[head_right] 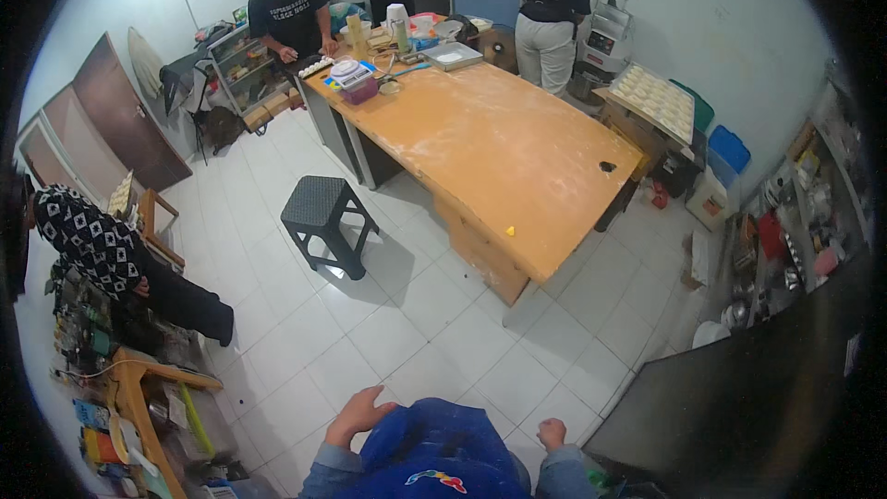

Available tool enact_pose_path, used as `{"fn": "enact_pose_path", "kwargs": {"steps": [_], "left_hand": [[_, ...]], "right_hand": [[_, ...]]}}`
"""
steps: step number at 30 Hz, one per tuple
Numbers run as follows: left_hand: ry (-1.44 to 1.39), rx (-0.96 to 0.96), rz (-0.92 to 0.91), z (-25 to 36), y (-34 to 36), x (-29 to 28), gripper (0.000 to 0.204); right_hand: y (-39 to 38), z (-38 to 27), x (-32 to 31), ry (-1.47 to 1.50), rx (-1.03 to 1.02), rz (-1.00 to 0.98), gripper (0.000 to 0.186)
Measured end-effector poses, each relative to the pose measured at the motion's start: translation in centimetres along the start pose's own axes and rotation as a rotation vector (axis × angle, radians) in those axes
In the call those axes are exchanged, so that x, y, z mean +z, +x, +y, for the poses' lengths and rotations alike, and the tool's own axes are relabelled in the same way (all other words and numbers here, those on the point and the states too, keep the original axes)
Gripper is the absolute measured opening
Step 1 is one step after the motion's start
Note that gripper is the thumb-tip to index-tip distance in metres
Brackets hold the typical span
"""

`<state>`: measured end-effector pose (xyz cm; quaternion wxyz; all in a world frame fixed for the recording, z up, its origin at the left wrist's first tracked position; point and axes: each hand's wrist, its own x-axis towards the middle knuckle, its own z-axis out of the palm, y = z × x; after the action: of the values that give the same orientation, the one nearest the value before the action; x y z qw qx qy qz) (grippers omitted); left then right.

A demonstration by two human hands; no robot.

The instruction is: The person organizes trays of dough rings, places a plastic lid on a container, and washes a plastic scraper in a sink.

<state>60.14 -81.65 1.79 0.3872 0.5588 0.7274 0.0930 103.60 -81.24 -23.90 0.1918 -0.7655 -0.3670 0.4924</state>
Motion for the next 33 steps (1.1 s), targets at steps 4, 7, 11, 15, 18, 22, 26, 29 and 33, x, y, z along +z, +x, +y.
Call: {"fn": "enact_pose_path", "kwargs": {"steps": [4, 7, 11, 15, 18, 22, 26, 29, 33], "left_hand": [[-0.010, -0.131, 0.056, -2.6, 4.0, -3.6, 0.059], [-0.088, -0.233, 0.090, -4.3, 7.2, -6.9, 0.060], [-0.102, -0.246, 0.152, -7.3, 13.8, -12.6, 0.059], [-0.108, -0.228, 0.230, -10.2, 19.8, -20.5, 0.058], [-0.125, -0.201, 0.290, -12.1, 24.2, -27.7, 0.056], [-0.102, -0.156, 0.372, -14.0, 30.7, -35.6, 0.053], [-0.061, -0.122, 0.360, -14.7, 37.7, -40.1, 0.052], [-0.048, -0.052, 0.321, -13.8, 42.5, -41.6, 0.052], [-0.098, -0.009, 0.222, -11.5, 47.6, -43.2, 0.053]], "right_hand": [[4.7, -8.4, 5.6, -0.261, -0.252, -0.065, 0.013], [6.5, -15.1, 10.0, -0.451, -0.414, -0.154, 0.016], [9.7, -24.0, 15.3, -0.544, -0.502, -0.169, 0.020], [13.2, -29.9, 19.1, -0.669, -0.373, -0.191, 0.020], [17.0, -32.3, 21.9, -0.835, -0.529, -0.128, 0.020], [21.5, -37.9, 27.0, -0.535, -0.272, -0.132, 0.017], [23.2, -48.4, 32.7, -0.482, -0.412, -0.079, 0.018], [22.8, -55.6, 34.9, -0.530, -0.500, -0.116, 0.020], [24.4, -62.0, 36.1, -0.661, -0.536, -0.198, 0.028]]}}
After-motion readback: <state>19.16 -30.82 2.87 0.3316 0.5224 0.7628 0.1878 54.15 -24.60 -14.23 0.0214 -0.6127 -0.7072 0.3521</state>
